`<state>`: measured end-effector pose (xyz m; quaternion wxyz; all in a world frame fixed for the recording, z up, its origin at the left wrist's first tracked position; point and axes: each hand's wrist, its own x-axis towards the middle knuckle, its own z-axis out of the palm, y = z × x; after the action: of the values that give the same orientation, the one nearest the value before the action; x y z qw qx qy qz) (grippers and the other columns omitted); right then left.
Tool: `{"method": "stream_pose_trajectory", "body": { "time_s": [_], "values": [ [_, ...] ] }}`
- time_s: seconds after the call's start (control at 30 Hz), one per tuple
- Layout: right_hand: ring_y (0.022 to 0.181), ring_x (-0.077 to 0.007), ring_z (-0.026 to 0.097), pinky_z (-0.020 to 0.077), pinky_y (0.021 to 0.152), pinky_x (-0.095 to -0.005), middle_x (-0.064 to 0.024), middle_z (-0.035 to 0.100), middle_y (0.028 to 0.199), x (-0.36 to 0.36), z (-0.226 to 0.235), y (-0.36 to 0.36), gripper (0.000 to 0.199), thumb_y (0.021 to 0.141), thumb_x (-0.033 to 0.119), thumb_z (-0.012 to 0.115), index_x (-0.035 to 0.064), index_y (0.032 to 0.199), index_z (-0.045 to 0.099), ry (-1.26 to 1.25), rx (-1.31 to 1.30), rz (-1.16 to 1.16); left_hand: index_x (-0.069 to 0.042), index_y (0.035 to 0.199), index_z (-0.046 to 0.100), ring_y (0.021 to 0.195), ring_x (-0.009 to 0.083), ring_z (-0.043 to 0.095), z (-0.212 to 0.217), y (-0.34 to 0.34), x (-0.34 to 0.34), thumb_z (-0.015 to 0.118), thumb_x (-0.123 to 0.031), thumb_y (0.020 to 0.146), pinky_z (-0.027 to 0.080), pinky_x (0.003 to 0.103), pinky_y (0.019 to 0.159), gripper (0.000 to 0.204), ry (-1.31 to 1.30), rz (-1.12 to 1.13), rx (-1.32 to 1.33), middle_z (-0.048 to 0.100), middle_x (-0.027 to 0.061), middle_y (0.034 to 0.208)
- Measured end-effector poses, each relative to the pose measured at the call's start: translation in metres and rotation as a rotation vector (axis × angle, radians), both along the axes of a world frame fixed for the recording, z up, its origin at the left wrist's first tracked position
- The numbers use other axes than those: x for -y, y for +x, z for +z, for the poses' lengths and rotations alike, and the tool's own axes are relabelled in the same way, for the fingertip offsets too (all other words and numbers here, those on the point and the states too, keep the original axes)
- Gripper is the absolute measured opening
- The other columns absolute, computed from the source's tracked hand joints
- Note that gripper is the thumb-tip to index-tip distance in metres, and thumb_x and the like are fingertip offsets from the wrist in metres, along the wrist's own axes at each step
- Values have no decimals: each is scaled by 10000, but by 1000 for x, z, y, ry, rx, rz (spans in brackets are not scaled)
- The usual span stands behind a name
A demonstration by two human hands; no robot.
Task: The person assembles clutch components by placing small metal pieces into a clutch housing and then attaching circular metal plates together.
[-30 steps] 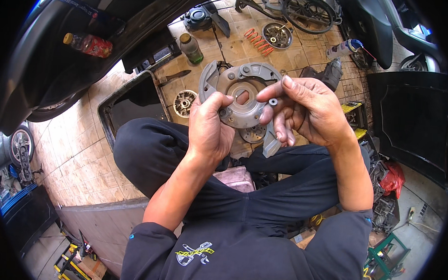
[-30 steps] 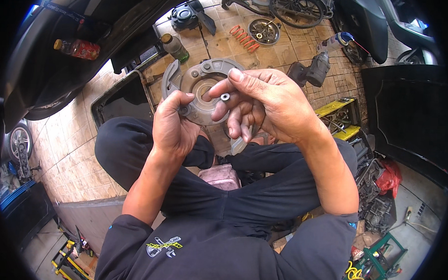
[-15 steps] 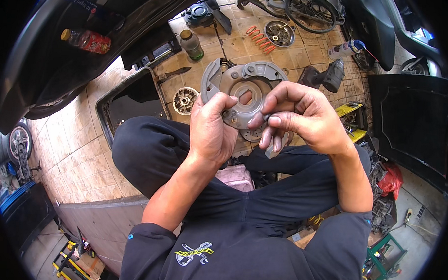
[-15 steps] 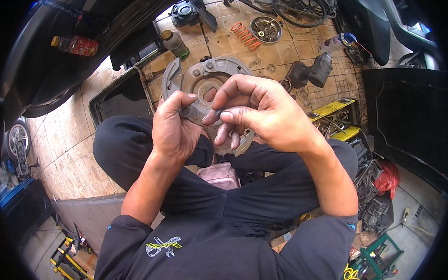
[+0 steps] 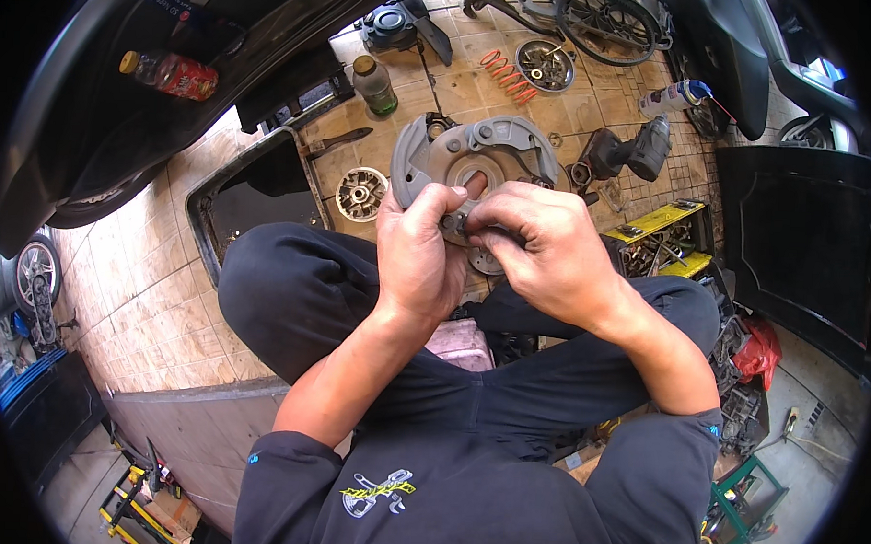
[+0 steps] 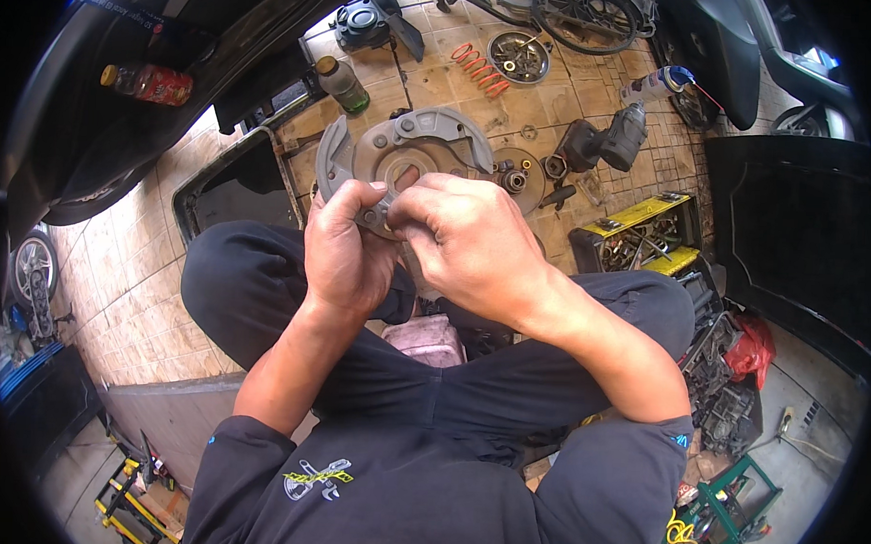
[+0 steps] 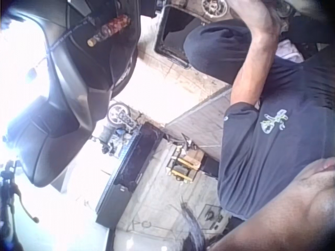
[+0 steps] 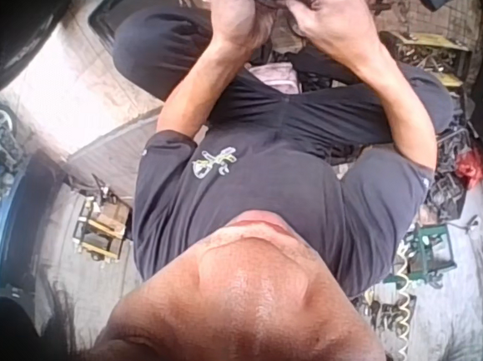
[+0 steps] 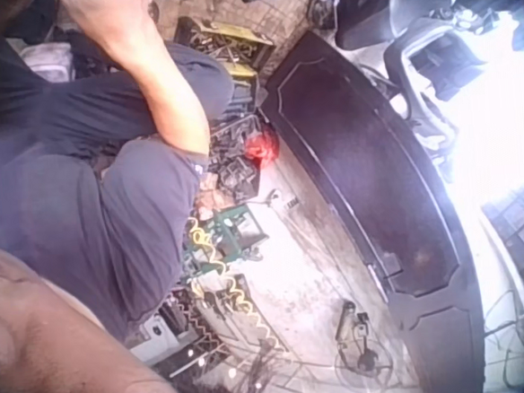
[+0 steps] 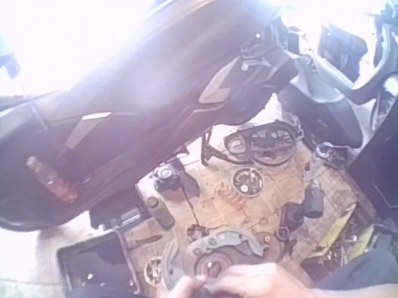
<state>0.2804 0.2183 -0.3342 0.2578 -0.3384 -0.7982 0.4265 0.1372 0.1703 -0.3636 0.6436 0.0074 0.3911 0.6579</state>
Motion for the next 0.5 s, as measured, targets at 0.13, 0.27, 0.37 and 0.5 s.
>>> {"method": "stream_pose_trajectory", "body": {
  "time_s": [0.13,0.27,0.37,0.5],
  "values": [
    [774,-365,689,550,675,-437,-139,695,837,6,-5,-3,69,786,35,692,24,853,707,21,103,-44,66,1297,540,1100,285,665,0,4,0,517,7,898,565,405,891,404,-15,46,-44,658,176,1175],
    [768,-380,687,543,661,-461,-143,695,823,8,-6,-7,79,786,48,696,37,861,672,75,115,-66,54,1244,568,1023,256,680,3,5,-2,527,1,902,575,379,838,348,-24,72,-15,670,155,1112],
    [766,-400,683,534,652,-482,-158,693,815,7,-1,-9,135,796,56,694,45,905,616,40,156,-105,36,1170,590,897,217,682,-1,3,-1,532,-3,907,581,351,747,272,-28,69,46,673,122,1007],
    [768,-427,678,530,652,-510,-191,690,805,5,0,-8,177,812,50,675,42,956,573,49,217,-69,26,1117,596,807,190,665,-10,2,3,531,-7,912,574,335,677,217,-23,24,5,662,98,932]
  ]
}}
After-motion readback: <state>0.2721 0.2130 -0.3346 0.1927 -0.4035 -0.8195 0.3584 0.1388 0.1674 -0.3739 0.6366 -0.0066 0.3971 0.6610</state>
